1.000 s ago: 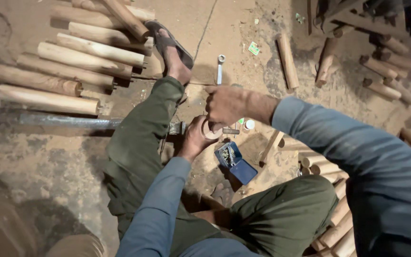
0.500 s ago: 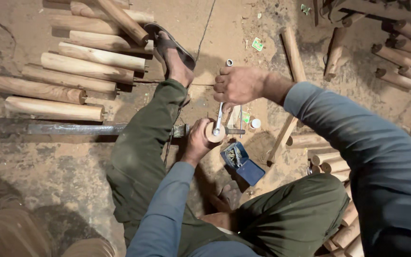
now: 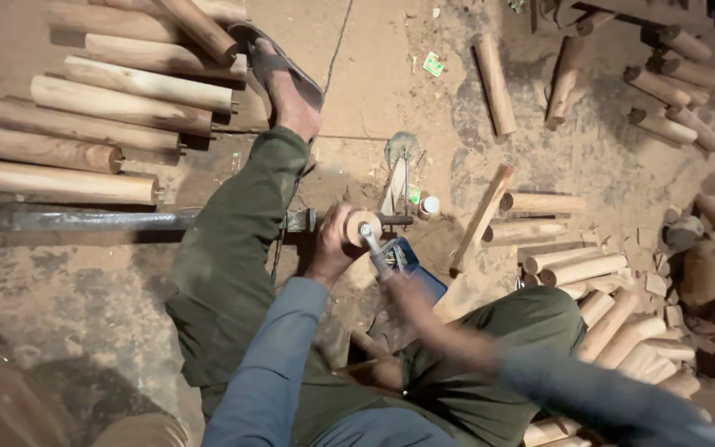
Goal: The person sits on the floor and uses a wrench to tighten a nut on a wooden dowel clamped in a metal fixture. They repeatedly insert the dowel, tighten the nut, and remove the dowel, handling multiple wooden pieces from a nearby pile.
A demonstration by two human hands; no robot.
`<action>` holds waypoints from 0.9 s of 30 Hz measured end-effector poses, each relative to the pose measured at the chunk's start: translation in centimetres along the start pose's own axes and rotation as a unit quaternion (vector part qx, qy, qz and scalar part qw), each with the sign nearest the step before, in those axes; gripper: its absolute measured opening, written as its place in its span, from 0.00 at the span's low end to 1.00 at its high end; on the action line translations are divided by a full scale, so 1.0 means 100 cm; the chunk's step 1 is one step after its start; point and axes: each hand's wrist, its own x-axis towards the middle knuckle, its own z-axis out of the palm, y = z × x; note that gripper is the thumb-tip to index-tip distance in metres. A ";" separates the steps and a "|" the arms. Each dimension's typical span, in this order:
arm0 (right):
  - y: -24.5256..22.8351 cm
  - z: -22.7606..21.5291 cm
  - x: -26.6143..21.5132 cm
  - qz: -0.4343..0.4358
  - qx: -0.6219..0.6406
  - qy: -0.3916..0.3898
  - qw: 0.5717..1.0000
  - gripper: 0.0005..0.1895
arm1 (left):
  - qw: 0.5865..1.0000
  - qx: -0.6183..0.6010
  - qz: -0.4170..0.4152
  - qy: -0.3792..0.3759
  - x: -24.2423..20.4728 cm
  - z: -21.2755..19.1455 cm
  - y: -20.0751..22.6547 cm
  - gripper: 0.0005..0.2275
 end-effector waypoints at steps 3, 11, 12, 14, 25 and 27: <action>-0.007 0.111 -0.008 0.042 0.498 -0.127 0.857 0.12 | 1.000 0.006 0.005 -0.005 0.004 -0.006 -0.007 0.23; -0.038 0.137 -0.012 -0.032 0.652 -0.207 0.729 0.21 | 1.000 0.013 0.005 -0.009 0.013 -0.011 -0.004 0.23; -0.031 0.138 -0.016 -0.047 0.654 -0.203 0.727 0.21 | 1.000 0.013 0.001 -0.013 0.006 -0.012 -0.002 0.23; -0.017 0.143 -0.018 -0.077 0.654 -0.199 0.726 0.22 | 1.000 0.015 -0.008 -0.013 -0.005 -0.012 0.000 0.23; -0.027 0.127 0.004 -0.100 0.654 -0.189 0.726 0.17 | 1.000 0.024 -0.007 -0.001 -0.001 -0.010 -0.011 0.24; -0.028 0.107 0.005 -0.114 0.666 -0.229 0.700 0.18 | 1.000 0.023 -0.018 -0.001 -0.008 -0.008 -0.011 0.24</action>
